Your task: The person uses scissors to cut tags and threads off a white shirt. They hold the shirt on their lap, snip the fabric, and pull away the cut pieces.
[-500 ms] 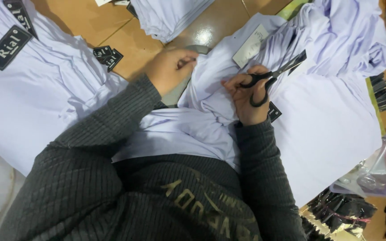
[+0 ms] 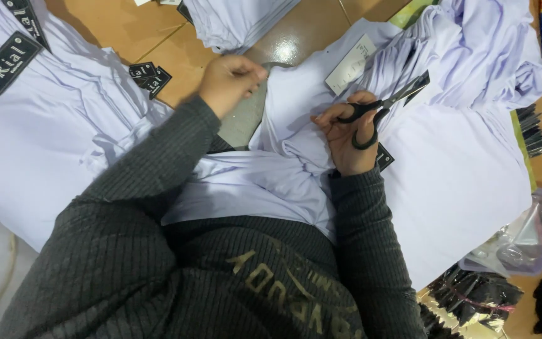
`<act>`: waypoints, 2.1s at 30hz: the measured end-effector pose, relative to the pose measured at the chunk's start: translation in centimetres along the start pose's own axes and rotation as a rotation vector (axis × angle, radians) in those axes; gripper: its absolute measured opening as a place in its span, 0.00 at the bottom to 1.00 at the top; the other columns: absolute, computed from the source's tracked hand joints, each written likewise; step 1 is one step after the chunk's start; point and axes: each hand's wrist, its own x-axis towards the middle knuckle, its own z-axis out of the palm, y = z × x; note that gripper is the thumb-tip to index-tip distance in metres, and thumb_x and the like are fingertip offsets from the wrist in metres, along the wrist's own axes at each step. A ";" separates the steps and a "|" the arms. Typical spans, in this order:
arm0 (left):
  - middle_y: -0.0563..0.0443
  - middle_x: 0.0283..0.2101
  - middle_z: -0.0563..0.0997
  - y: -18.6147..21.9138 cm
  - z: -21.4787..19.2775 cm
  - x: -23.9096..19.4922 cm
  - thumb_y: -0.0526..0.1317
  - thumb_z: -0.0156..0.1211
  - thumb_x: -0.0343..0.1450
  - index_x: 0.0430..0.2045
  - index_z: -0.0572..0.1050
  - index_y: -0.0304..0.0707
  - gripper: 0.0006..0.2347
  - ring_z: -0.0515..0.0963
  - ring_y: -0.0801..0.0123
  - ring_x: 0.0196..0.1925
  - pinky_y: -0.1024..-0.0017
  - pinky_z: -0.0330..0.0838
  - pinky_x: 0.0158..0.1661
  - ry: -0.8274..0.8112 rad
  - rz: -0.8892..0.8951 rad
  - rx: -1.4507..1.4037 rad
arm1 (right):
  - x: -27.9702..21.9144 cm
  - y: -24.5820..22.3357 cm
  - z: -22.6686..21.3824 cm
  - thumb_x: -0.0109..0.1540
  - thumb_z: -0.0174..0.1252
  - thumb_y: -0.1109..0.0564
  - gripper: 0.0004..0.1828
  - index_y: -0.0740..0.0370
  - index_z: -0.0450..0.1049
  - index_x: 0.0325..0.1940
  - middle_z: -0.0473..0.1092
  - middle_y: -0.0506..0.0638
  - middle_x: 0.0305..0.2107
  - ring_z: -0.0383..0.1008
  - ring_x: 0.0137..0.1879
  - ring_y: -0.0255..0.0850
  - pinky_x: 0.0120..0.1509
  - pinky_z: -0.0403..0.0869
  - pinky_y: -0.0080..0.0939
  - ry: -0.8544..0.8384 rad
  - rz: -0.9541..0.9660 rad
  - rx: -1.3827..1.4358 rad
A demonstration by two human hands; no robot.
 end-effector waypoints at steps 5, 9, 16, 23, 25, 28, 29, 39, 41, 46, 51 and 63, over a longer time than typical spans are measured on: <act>0.58 0.26 0.81 -2.7 -1.3 1.2 0.38 0.64 0.74 0.31 0.81 0.44 0.03 0.78 0.82 0.27 0.83 0.77 0.30 0.043 0.102 0.036 | 0.1 -0.2 0.3 0.67 0.56 0.34 0.28 0.56 0.61 0.56 0.72 0.61 0.31 0.76 0.40 0.46 0.61 0.80 0.53 0.001 0.002 0.002; 0.59 0.32 0.80 -2.0 -0.5 -0.1 0.34 0.59 0.75 0.33 0.77 0.42 0.02 0.77 0.78 0.33 0.79 0.76 0.39 -0.004 0.281 0.029 | 0.8 -0.4 2.9 0.66 0.52 0.59 0.15 0.64 0.66 0.24 0.60 0.50 0.40 0.61 0.25 0.39 0.29 0.65 0.34 0.190 -0.074 -0.490; 0.59 0.32 0.77 1.0 0.0 -1.5 0.32 0.63 0.74 0.33 0.77 0.40 0.02 0.74 0.78 0.34 0.77 0.69 0.38 0.095 0.562 0.156 | 0.6 -1.2 6.2 0.64 0.57 0.38 0.20 0.54 0.62 0.40 0.68 0.53 0.18 0.72 0.25 0.58 0.26 0.65 0.58 -0.039 0.275 -1.782; 0.59 0.33 0.80 3.6 0.5 -3.9 0.34 0.62 0.73 0.32 0.78 0.43 0.02 0.75 0.73 0.35 0.73 0.70 0.39 0.090 0.607 0.236 | 0.0 0.9 4.7 0.62 0.58 0.38 0.20 0.54 0.66 0.43 0.70 0.54 0.18 0.72 0.24 0.63 0.20 0.62 0.63 -0.076 0.119 -2.022; 0.58 0.34 0.80 3.7 0.6 -4.1 0.33 0.62 0.73 0.33 0.78 0.43 0.02 0.76 0.72 0.36 0.72 0.70 0.39 0.088 0.630 0.243 | -0.1 1.3 4.5 0.62 0.59 0.38 0.20 0.53 0.66 0.44 0.72 0.55 0.18 0.73 0.25 0.64 0.21 0.63 0.64 -0.060 0.089 -2.047; 0.59 0.35 0.80 3.7 0.6 -4.2 0.34 0.61 0.73 0.32 0.78 0.45 0.03 0.76 0.71 0.39 0.72 0.70 0.39 0.064 0.633 0.275 | -0.1 1.6 4.1 0.66 0.56 0.34 0.22 0.53 0.65 0.43 0.68 0.53 0.14 0.72 0.21 0.59 0.18 0.62 0.60 -0.061 0.073 -2.055; 0.57 0.37 0.81 3.7 0.4 -4.2 0.34 0.61 0.73 0.33 0.79 0.44 0.02 0.77 0.70 0.40 0.72 0.72 0.40 0.065 0.631 0.275 | -0.1 1.7 3.8 0.63 0.56 0.45 0.14 0.55 0.64 0.42 0.68 0.53 0.15 0.70 0.20 0.59 0.19 0.62 0.59 -0.077 0.128 -2.030; 0.38 0.68 0.65 4.9 0.1 -5.3 0.25 0.54 0.68 0.64 0.60 0.31 0.27 0.65 0.48 0.72 0.56 0.59 0.72 0.146 0.874 0.343 | -4.1 -4.5 -0.9 0.68 0.49 0.57 0.09 0.55 0.56 0.49 0.67 0.62 0.29 0.73 0.37 0.52 0.48 0.73 0.46 0.342 -0.617 -0.651; 0.35 0.72 0.59 5.9 1.3 -5.9 0.32 0.57 0.71 0.68 0.50 0.33 0.30 0.59 0.47 0.75 0.58 0.54 0.73 0.039 0.666 0.356 | -6.8 -5.7 -2.8 0.69 0.49 0.59 0.08 0.53 0.56 0.47 0.68 0.61 0.28 0.73 0.36 0.49 0.47 0.72 0.43 0.466 -0.599 -0.615; 0.31 0.52 0.78 1.4 3.3 0.0 0.64 0.58 0.71 0.47 0.80 0.34 0.29 0.77 0.39 0.58 0.53 0.71 0.58 -0.169 0.326 0.661 | -14.3 -5.0 -10.2 0.71 0.53 0.39 0.19 0.50 0.55 0.46 0.65 0.50 0.26 0.75 0.36 0.46 0.45 0.70 0.32 0.578 -0.584 -0.569; 0.49 0.37 0.83 -0.4 5.3 -0.5 0.54 0.74 0.65 0.46 0.80 0.46 0.21 0.84 0.57 0.44 0.64 0.78 0.43 -0.034 0.346 0.372 | -20.7 -2.5 -13.0 0.69 0.53 0.37 0.21 0.51 0.57 0.50 0.68 0.56 0.21 0.70 0.26 0.43 0.30 0.67 0.34 0.772 -0.365 -0.610; 0.41 0.54 0.76 6.5 6.1 -8.6 0.33 0.61 0.71 0.56 0.76 0.35 0.17 0.73 0.47 0.61 0.56 0.64 0.63 0.168 1.125 0.400 | -22.4 -0.5 -17.7 0.72 0.43 0.45 0.10 0.49 0.56 0.52 0.69 0.58 0.18 0.71 0.25 0.43 0.35 0.72 0.33 0.770 -0.378 -0.443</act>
